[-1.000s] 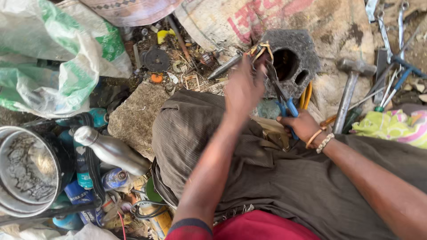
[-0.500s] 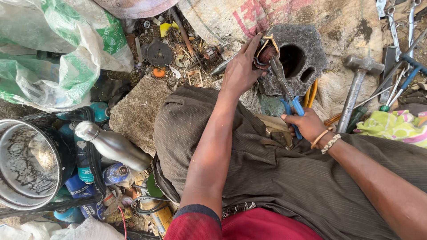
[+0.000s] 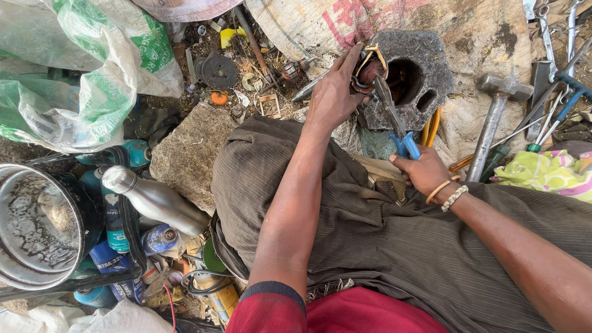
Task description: The person sits on the ground and uses pliers and a hammer to dismantle and reshape a cylindrical electrical component with copper windings. They repeatedly strike the object on a stone anvil, pull out wires, and adjust the internal structure.
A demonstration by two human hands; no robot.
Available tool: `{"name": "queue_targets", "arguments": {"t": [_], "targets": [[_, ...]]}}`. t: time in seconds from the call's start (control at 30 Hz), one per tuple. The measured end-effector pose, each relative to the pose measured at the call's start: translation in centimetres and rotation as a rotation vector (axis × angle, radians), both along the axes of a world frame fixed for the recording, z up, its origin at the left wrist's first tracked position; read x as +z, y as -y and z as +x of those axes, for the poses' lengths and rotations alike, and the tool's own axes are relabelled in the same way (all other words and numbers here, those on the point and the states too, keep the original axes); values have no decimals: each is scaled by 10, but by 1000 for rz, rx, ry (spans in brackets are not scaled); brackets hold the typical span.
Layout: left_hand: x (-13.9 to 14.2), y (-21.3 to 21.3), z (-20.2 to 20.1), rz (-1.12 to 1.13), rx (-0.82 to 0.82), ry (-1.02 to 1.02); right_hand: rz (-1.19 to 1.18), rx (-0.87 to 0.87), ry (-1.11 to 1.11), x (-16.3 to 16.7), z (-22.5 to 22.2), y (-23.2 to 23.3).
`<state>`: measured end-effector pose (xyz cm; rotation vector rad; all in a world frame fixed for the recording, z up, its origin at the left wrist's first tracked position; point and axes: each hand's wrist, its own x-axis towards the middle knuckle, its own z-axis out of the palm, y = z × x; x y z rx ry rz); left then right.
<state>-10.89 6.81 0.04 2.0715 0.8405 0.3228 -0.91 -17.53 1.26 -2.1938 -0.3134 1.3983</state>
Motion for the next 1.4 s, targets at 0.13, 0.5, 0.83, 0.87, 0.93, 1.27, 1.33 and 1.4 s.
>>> {"name": "queue_targets", "arguments": {"t": [0.13, 0.5, 0.83, 0.87, 0.93, 1.27, 1.33, 1.4], "targets": [[-2, 1, 2, 24, 4, 19, -123, 155, 159, 0, 0, -2], [3, -2, 1, -9, -7, -11, 35, 12, 28, -5, -1, 2], [3, 0, 1, 18, -8, -3, -32, 88, 91, -2, 3, -1], [3, 0, 1, 9, -8, -1, -3, 55, 64, -2, 2, -2], [4, 0, 0, -7, -6, 1, 59, -9, 10, 0, 2, -2], [5, 1, 0, -1, -2, 20, -53, 155, 201, 3, 3, -4], [4, 0, -1, 0, -3, 15, -32, 174, 242, 3, 3, -5], [4, 0, -1, -6, -7, 11, -78, 183, 213, 1, 2, -4]]}}
